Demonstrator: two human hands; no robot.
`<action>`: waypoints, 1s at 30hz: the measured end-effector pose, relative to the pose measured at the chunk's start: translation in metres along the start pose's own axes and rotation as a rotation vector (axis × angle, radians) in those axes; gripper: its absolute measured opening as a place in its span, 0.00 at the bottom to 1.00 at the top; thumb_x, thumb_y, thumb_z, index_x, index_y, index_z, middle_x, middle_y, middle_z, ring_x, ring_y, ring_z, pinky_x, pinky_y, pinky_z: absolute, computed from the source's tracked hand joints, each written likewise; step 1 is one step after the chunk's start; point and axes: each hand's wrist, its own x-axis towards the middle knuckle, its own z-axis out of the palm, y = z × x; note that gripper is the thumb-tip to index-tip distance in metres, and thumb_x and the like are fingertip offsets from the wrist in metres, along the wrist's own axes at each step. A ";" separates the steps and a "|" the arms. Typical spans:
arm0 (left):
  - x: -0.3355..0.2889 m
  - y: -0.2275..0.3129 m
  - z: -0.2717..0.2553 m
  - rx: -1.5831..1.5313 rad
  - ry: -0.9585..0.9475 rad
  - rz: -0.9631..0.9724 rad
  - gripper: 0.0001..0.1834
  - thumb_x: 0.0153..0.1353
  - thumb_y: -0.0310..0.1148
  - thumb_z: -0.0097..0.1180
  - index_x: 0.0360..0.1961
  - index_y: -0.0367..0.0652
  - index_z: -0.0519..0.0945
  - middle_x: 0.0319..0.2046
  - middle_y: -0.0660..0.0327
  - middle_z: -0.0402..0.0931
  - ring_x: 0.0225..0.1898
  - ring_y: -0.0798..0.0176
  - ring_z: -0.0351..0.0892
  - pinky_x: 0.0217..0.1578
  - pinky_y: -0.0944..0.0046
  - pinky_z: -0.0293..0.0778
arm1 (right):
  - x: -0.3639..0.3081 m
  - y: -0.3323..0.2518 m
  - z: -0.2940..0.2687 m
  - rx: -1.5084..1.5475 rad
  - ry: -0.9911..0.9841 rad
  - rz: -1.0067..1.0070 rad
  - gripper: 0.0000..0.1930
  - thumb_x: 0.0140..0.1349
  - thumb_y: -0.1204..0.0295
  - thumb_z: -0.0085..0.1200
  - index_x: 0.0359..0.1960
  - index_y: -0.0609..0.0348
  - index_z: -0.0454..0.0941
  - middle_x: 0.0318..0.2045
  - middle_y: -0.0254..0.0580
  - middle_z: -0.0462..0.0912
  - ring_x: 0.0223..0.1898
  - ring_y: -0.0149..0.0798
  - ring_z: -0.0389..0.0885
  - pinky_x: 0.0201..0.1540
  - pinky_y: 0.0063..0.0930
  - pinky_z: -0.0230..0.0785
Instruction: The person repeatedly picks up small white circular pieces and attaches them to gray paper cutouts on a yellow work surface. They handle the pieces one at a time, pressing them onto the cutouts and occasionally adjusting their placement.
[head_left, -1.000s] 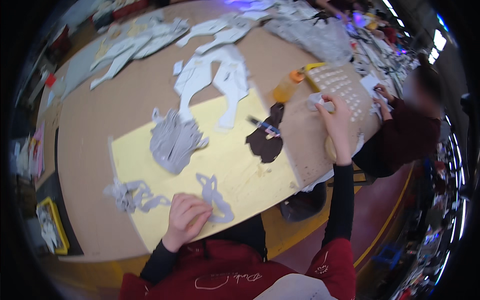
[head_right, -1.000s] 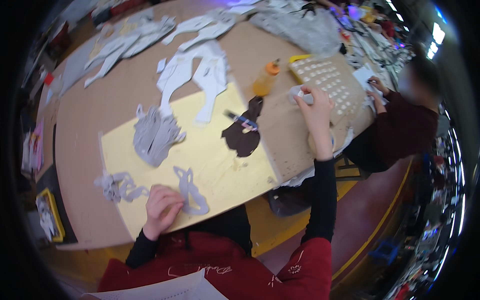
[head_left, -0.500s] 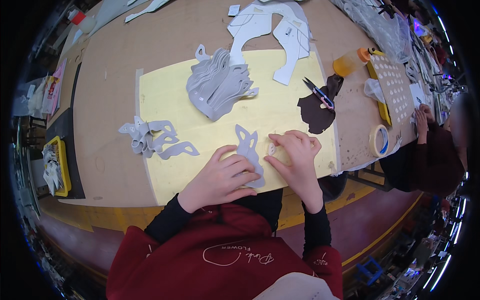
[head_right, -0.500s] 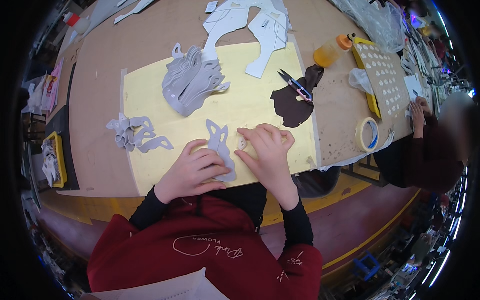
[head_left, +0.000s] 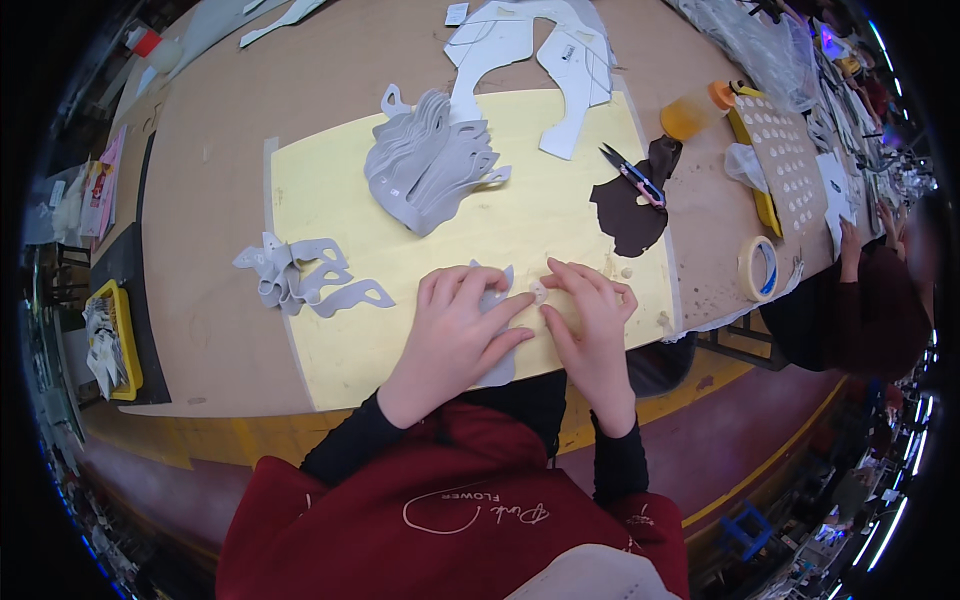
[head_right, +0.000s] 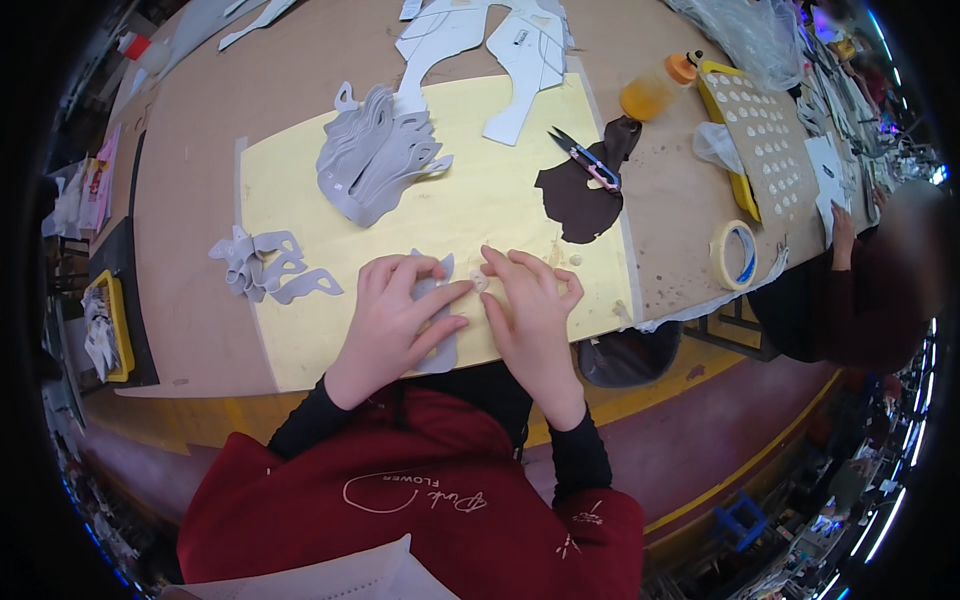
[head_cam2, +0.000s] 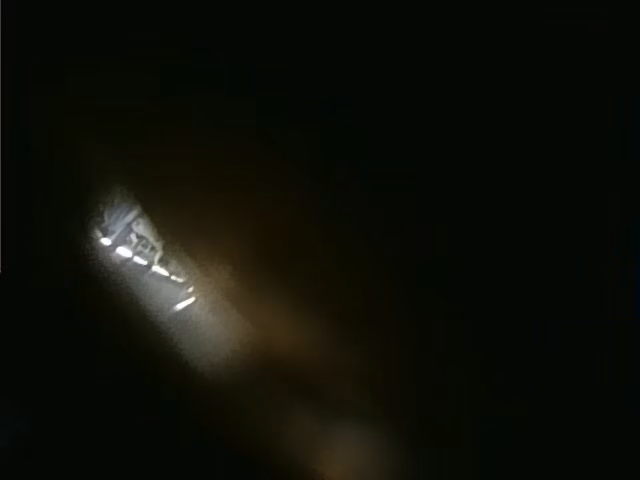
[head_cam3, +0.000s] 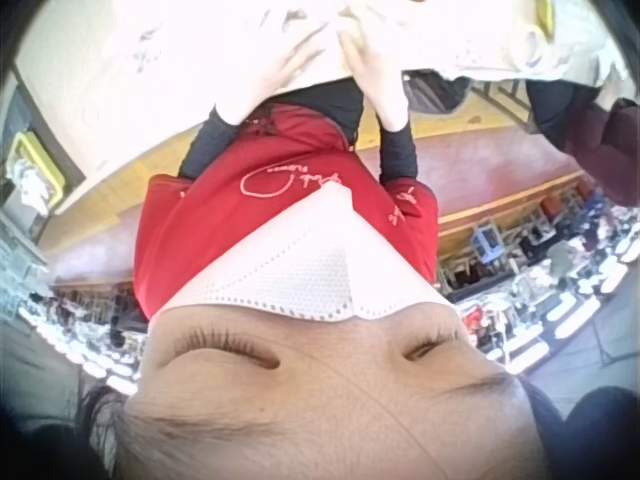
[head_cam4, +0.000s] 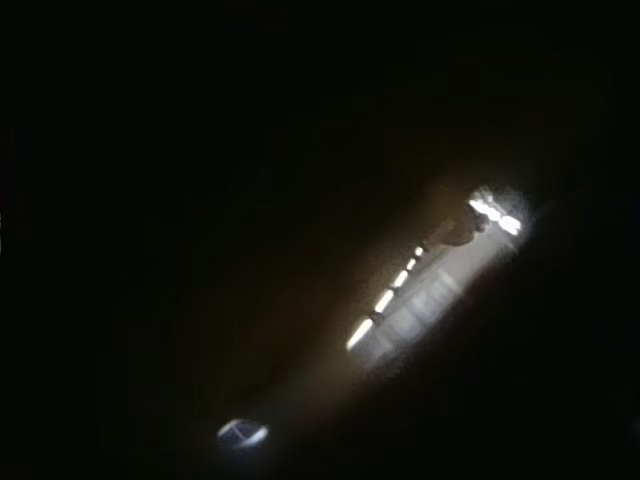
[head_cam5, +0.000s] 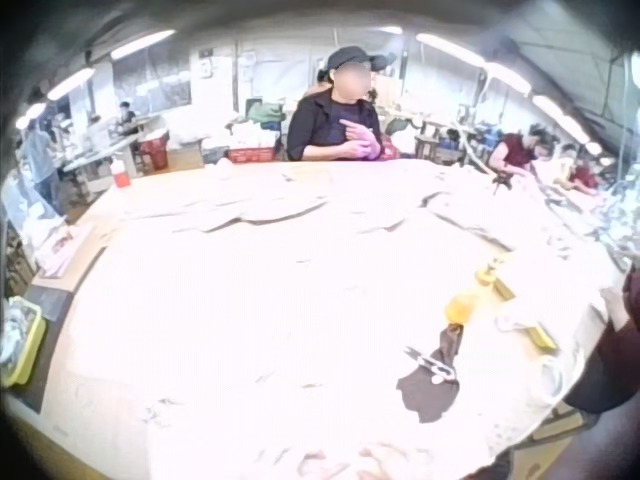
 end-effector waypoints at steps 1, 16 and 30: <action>0.004 0.004 0.004 0.031 0.003 -0.029 0.14 0.60 0.41 0.65 0.48 0.55 0.87 0.48 0.62 0.74 0.52 0.55 0.70 0.56 0.52 0.60 | -0.001 -0.001 0.001 0.004 0.008 0.016 0.27 0.62 0.75 0.60 0.65 0.51 0.73 0.52 0.31 0.82 0.63 0.40 0.73 0.65 0.46 0.45; 0.003 0.007 0.016 0.061 -0.074 -0.073 0.13 0.62 0.44 0.64 0.46 0.55 0.81 0.53 0.64 0.71 0.58 0.55 0.65 0.56 0.42 0.53 | -0.018 0.011 -0.015 0.021 0.190 0.062 0.19 0.59 0.76 0.65 0.54 0.54 0.81 0.48 0.38 0.83 0.56 0.41 0.77 0.62 0.37 0.54; -0.001 -0.023 -0.008 0.019 0.003 -0.300 0.14 0.58 0.34 0.66 0.46 0.50 0.85 0.51 0.61 0.74 0.57 0.54 0.69 0.57 0.52 0.59 | -0.030 -0.003 -0.008 0.140 0.175 -0.023 0.10 0.58 0.79 0.64 0.42 0.54 0.85 0.36 0.33 0.83 0.44 0.37 0.81 0.55 0.36 0.57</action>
